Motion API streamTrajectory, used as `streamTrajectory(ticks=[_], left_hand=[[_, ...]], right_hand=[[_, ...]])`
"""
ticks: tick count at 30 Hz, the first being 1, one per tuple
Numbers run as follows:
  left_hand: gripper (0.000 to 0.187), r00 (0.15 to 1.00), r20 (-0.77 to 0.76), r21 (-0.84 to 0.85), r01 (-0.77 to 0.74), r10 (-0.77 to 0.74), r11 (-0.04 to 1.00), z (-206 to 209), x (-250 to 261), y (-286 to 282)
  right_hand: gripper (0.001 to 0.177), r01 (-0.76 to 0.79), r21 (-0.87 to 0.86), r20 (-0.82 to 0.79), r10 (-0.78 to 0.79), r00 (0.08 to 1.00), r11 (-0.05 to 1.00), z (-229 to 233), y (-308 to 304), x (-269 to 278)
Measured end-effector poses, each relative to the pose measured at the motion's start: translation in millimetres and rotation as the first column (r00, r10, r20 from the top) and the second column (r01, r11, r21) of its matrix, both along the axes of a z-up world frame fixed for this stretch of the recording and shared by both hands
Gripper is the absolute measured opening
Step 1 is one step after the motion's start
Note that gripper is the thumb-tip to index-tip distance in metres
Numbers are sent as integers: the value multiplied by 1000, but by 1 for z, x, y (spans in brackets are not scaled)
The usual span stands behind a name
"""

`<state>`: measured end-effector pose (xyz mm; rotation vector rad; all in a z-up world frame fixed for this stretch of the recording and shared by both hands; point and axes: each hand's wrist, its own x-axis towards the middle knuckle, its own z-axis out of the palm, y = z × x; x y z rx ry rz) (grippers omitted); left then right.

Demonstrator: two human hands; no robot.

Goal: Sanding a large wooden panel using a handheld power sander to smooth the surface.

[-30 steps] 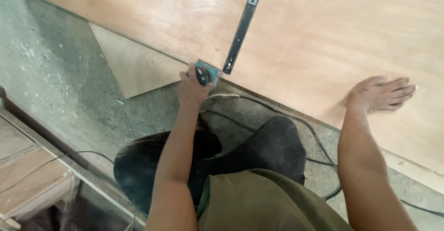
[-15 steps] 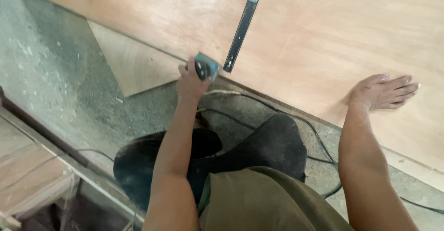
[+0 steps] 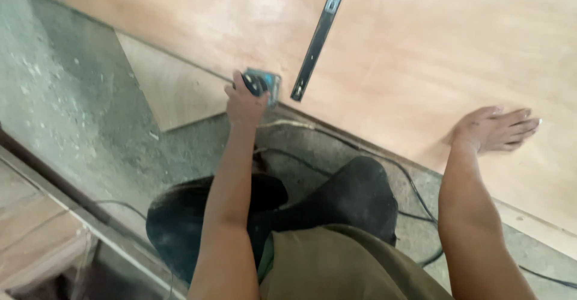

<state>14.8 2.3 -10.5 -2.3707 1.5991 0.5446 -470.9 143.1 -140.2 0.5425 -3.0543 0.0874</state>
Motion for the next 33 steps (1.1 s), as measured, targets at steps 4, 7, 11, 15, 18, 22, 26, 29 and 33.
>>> streamTrajectory(ticks=[4, 7, 11, 15, 18, 22, 26, 29, 33], left_hand=[[93, 994, -18, 28, 105, -105, 994, 7, -28, 5], [100, 990, 45, -2, 137, -137, 991, -14, -29, -13], [94, 994, -55, 51, 94, -91, 994, 9, -52, -33], [88, 991, -79, 46, 115, -111, 992, 25, -74, -68], [89, 989, -126, 60, 87, -79, 994, 18, -87, -91], [91, 988, -81, 61, 136, -131, 989, 12, -105, -122], [93, 986, -51, 29, 163, -161, 986, -9, -115, -147], [99, 973, 13, -16, 229, -229, 973, -19, -117, -162], [97, 978, -30, 5, 207, -206, 978, -21, -119, -159]], right_hand=[[57, -28, -34, -35, 27, 999, 999, -6, 4, -1], [54, -21, 56, -146, 29, 989, 998, -23, 6, -9], [56, -39, -1, -97, 38, 995, 999, -15, 13, -7], [57, -6, 34, 21, 6, 1000, 999, -1, 0, 0], [58, 9, 17, 47, -10, 999, 1000, -1, 2, -1], [61, -1, -23, 39, 2, 999, 1000, -6, 4, -3], [61, -5, -11, 53, 5, 999, 1000, -4, 5, -3], [55, -12, -21, 32, 13, 999, 1000, -6, 3, -5], [57, -17, -18, 40, 18, 999, 1000, -7, 5, -3]])
